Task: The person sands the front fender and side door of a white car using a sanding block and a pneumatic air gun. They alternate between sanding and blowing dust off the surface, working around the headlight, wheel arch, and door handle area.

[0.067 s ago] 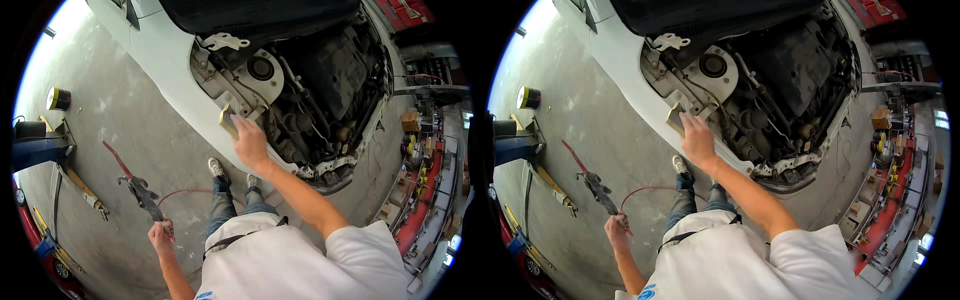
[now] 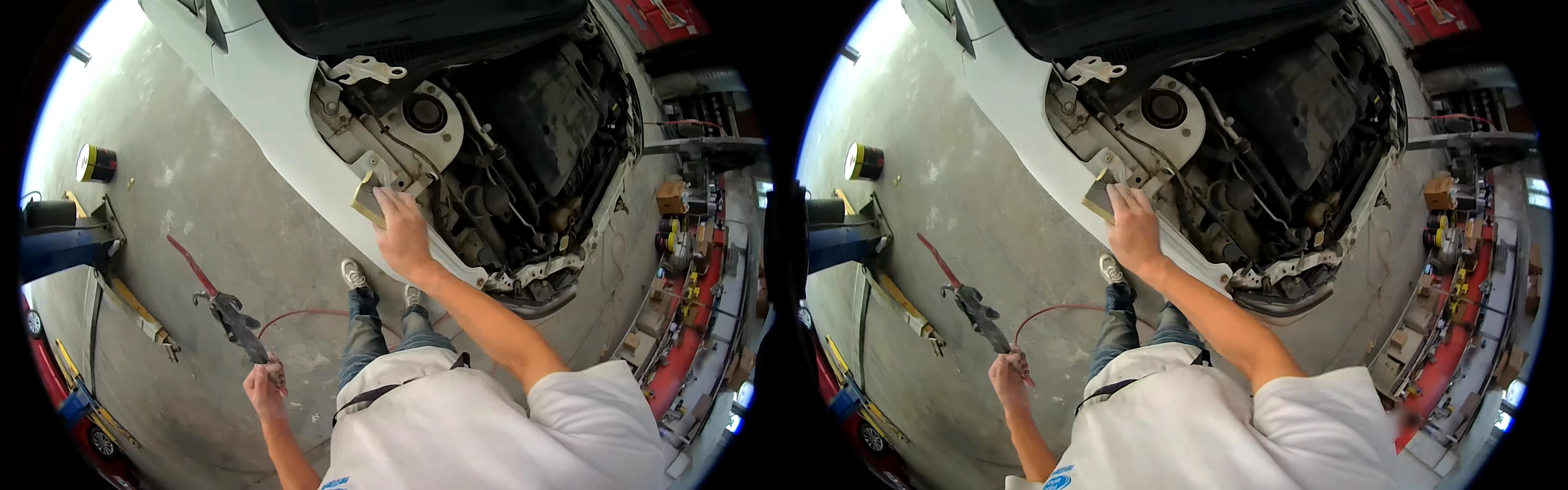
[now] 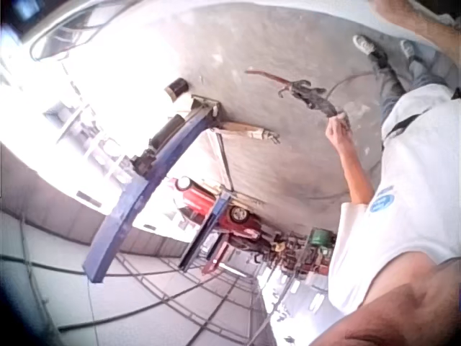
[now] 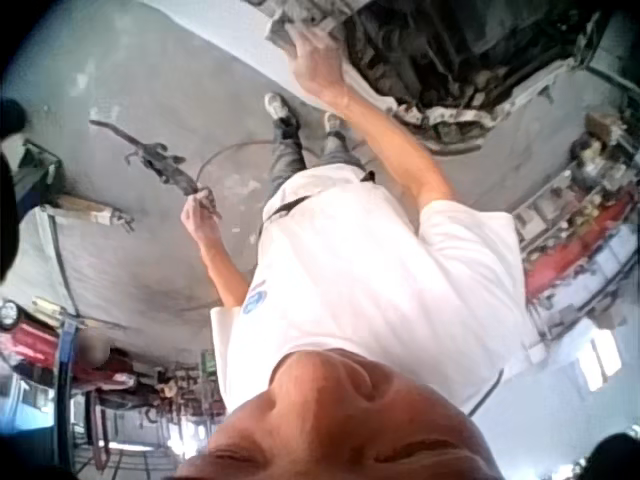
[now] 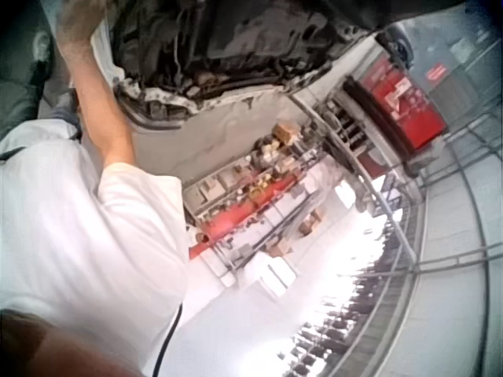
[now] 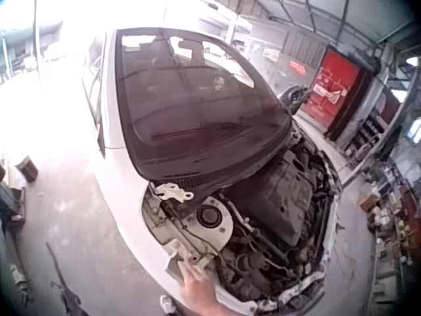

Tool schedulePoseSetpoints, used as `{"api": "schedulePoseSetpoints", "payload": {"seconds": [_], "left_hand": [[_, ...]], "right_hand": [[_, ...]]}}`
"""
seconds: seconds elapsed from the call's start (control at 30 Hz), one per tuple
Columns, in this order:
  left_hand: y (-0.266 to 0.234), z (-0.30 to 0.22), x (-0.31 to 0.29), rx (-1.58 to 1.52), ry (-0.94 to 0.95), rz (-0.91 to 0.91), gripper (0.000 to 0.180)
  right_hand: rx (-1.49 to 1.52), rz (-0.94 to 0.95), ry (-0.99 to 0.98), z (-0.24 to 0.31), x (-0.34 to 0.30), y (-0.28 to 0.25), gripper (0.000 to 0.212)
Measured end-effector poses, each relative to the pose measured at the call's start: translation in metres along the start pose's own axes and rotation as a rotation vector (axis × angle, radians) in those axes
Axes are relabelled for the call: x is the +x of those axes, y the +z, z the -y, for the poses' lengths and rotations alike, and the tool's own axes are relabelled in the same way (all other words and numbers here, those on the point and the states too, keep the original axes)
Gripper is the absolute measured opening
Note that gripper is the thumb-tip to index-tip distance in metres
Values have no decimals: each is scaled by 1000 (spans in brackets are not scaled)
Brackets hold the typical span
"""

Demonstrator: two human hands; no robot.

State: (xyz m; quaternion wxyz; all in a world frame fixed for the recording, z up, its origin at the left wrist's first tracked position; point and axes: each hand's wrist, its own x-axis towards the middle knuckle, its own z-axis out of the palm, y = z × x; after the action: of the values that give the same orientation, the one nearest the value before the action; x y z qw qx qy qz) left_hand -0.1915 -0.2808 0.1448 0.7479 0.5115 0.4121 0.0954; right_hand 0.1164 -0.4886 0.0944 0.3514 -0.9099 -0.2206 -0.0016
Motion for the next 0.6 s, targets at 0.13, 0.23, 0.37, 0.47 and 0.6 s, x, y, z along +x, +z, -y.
{"api": "schedulePoseSetpoints", "payload": {"seconds": [0.13,0.23,0.37,0.47,0.6], "left_hand": [[9,-4,-3,-15,-18,0,36],[22,-11,-8,9,-49,-3,37],[7,-5,-13,69,25,63,38],[11,-14,-24,96,-8,105,37],[18,-14,-41,144,-18,75,36]], "right_hand": [[79,-107,-50,16,39,20,47],[50,-99,-117,13,29,18,47],[46,34,-6,-11,-25,-6,48],[20,-55,-37,-18,-30,-1,47],[72,-141,-82,1,45,35,45]]}}
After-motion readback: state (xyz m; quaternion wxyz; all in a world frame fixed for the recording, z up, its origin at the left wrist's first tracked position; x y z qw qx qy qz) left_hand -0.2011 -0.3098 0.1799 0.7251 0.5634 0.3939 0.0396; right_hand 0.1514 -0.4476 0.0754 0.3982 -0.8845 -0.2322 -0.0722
